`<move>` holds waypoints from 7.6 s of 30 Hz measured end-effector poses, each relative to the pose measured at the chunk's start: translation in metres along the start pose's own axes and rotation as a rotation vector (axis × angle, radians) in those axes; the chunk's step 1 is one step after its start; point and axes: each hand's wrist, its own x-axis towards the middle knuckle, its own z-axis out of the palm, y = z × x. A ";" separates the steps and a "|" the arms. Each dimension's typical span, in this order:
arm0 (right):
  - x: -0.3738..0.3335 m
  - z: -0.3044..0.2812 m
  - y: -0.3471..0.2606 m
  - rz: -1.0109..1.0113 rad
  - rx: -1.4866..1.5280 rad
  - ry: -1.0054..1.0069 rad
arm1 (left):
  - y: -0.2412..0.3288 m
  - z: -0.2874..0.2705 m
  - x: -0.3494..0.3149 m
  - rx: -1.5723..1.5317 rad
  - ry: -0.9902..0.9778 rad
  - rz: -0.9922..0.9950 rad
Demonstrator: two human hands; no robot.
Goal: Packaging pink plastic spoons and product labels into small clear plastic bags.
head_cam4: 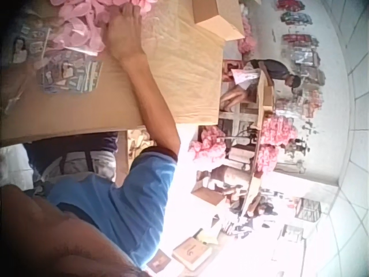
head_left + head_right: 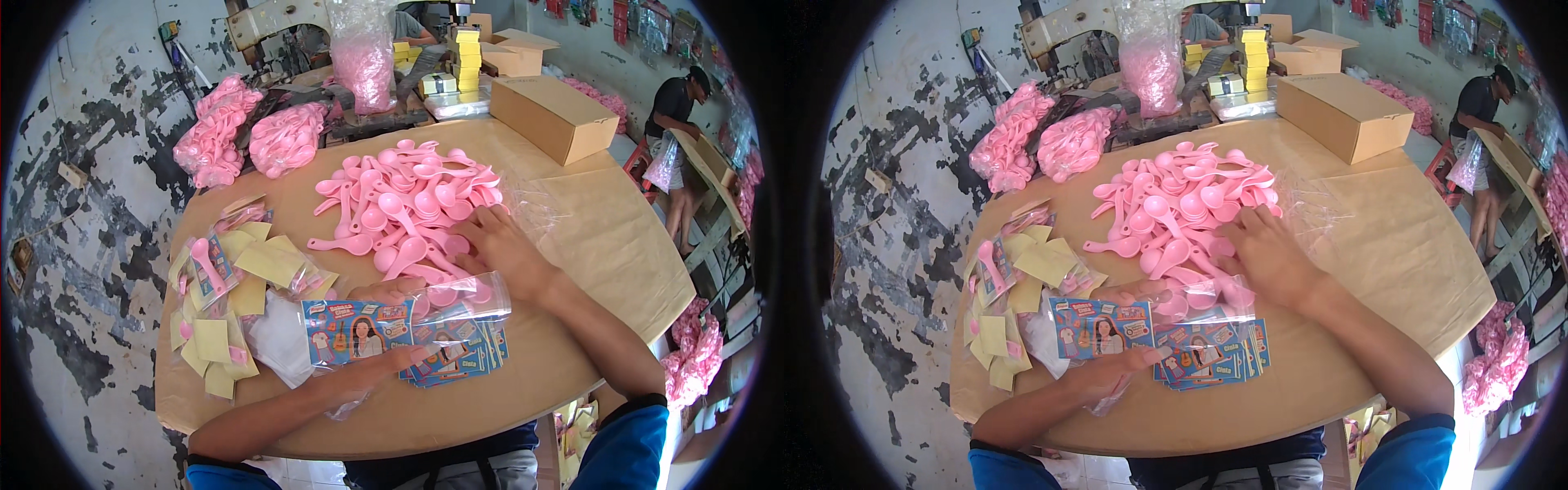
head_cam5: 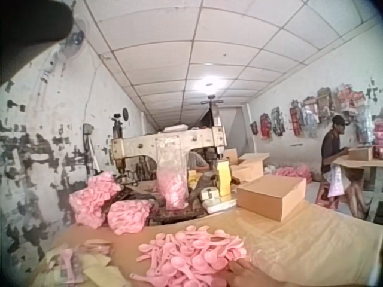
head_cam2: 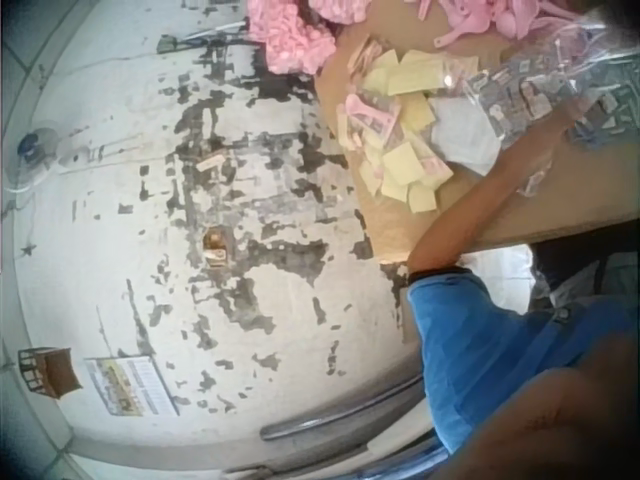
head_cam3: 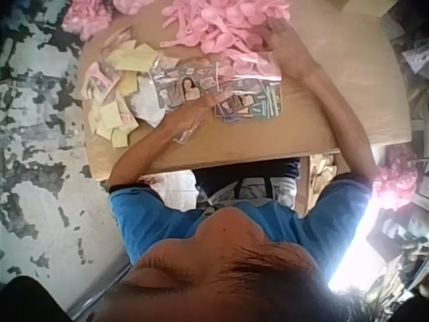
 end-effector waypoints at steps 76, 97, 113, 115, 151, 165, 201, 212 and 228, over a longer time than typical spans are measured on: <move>0.006 -0.044 -0.086 -0.040 1.055 0.051 | 0.002 -0.014 -0.005 0.105 -0.516 -0.005; 0.003 -0.049 -0.077 -0.111 0.338 0.031 | 0.003 0.001 0.000 0.255 0.021 -0.197; -0.005 -0.017 -0.076 -0.432 -0.092 0.278 | -0.007 -0.004 0.000 0.666 -0.089 -0.042; -0.006 -0.020 -0.076 -0.390 -0.100 0.261 | -0.005 -0.003 -0.003 0.777 -0.102 0.033; -0.032 -0.023 -0.075 0.209 1.103 -0.203 | 0.007 0.001 0.002 0.202 0.111 -0.083; -0.034 -0.025 -0.058 0.204 1.089 -0.123 | 0.007 0.004 -0.001 0.293 0.019 -0.148; -0.027 -0.042 -0.033 -0.476 0.598 0.004 | 0.003 0.010 -0.003 0.402 -0.053 -0.033; -0.034 -0.037 -0.061 -0.069 0.661 -0.351 | 0.005 0.009 -0.004 0.349 -0.057 -0.032; -0.054 -0.038 -0.074 0.298 0.905 -0.090 | 0.003 0.006 -0.006 0.467 -0.031 0.154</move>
